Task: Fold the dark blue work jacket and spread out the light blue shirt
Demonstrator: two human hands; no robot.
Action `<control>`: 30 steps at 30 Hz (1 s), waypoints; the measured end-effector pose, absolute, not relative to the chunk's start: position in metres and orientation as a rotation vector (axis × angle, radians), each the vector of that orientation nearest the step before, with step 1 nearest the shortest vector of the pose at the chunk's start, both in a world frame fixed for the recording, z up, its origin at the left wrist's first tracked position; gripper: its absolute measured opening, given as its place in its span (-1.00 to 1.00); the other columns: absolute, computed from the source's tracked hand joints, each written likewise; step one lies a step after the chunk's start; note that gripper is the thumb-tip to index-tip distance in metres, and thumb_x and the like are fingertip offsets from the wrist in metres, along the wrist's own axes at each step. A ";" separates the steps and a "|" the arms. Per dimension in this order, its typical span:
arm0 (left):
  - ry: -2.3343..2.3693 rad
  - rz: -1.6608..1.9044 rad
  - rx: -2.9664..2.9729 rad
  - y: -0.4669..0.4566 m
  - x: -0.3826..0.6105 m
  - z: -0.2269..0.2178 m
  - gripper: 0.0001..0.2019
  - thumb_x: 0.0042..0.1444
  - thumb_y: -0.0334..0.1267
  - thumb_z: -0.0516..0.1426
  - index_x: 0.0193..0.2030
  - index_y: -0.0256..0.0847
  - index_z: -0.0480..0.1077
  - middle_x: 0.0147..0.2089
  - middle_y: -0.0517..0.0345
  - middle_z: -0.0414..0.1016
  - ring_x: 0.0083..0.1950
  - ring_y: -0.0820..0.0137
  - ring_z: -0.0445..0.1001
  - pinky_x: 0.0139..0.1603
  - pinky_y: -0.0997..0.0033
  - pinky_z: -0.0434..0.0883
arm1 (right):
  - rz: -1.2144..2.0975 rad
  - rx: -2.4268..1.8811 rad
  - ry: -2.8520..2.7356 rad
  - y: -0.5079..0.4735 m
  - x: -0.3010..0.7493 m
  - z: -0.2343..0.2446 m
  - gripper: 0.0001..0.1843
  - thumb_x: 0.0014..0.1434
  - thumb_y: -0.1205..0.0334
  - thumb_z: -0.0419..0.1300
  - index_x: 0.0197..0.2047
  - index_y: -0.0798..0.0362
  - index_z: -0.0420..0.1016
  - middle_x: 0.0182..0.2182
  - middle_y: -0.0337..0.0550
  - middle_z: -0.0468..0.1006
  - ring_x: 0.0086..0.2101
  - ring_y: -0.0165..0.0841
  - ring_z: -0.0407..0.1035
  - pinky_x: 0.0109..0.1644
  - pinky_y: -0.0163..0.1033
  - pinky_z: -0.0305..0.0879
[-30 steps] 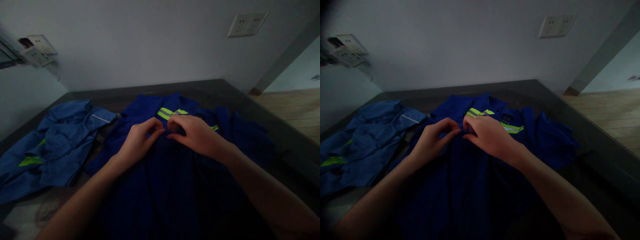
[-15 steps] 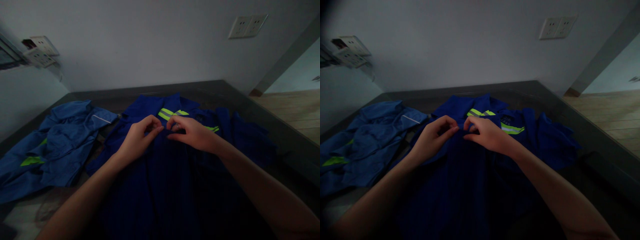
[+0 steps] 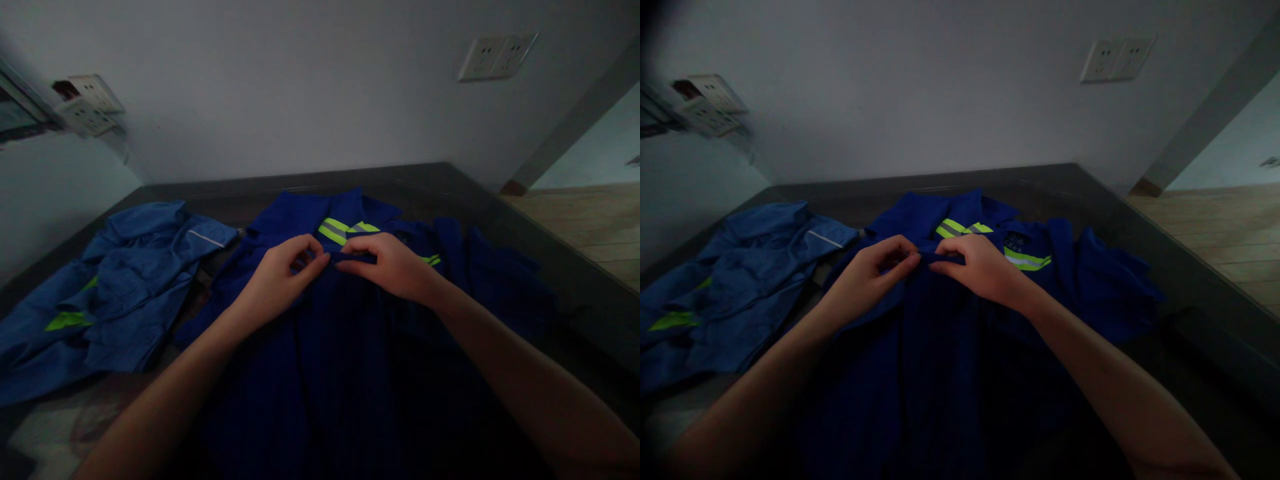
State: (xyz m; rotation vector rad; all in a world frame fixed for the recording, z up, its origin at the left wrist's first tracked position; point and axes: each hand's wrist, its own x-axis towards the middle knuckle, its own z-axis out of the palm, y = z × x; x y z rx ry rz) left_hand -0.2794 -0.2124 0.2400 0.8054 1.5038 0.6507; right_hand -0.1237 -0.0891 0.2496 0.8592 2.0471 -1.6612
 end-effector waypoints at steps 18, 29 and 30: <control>1.550 0.644 0.946 -0.215 -0.274 0.236 -0.82 0.18 -0.23 0.09 -0.42 -0.24 0.33 -0.42 0.22 0.34 -0.35 0.45 0.33 -0.34 0.49 0.25 | -1.565 0.825 2.082 -0.092 -0.124 0.249 -0.88 0.14 0.25 0.23 -0.36 0.10 0.55 -0.43 -0.17 0.55 -0.38 -0.37 0.37 -0.32 -0.32 0.11; 1.400 0.633 0.761 -0.212 -0.277 0.238 -0.78 0.22 -0.20 0.01 -0.41 -0.24 0.27 -0.48 0.29 0.22 -0.41 0.48 0.22 -0.37 0.51 0.16 | -1.539 0.875 2.114 -0.085 -0.123 0.249 -0.84 0.18 0.24 0.17 -0.38 0.13 0.50 -0.45 -0.20 0.52 -0.39 -0.40 0.33 -0.31 -0.32 0.07; 1.392 0.634 0.758 -0.213 -0.278 0.237 -0.79 0.23 -0.20 0.01 -0.40 -0.24 0.27 -0.47 0.29 0.21 -0.40 0.48 0.21 -0.37 0.51 0.16 | -1.538 0.878 2.119 -0.086 -0.123 0.250 -0.84 0.17 0.24 0.17 -0.38 0.13 0.50 -0.45 -0.20 0.52 -0.40 -0.40 0.33 -0.31 -0.32 0.06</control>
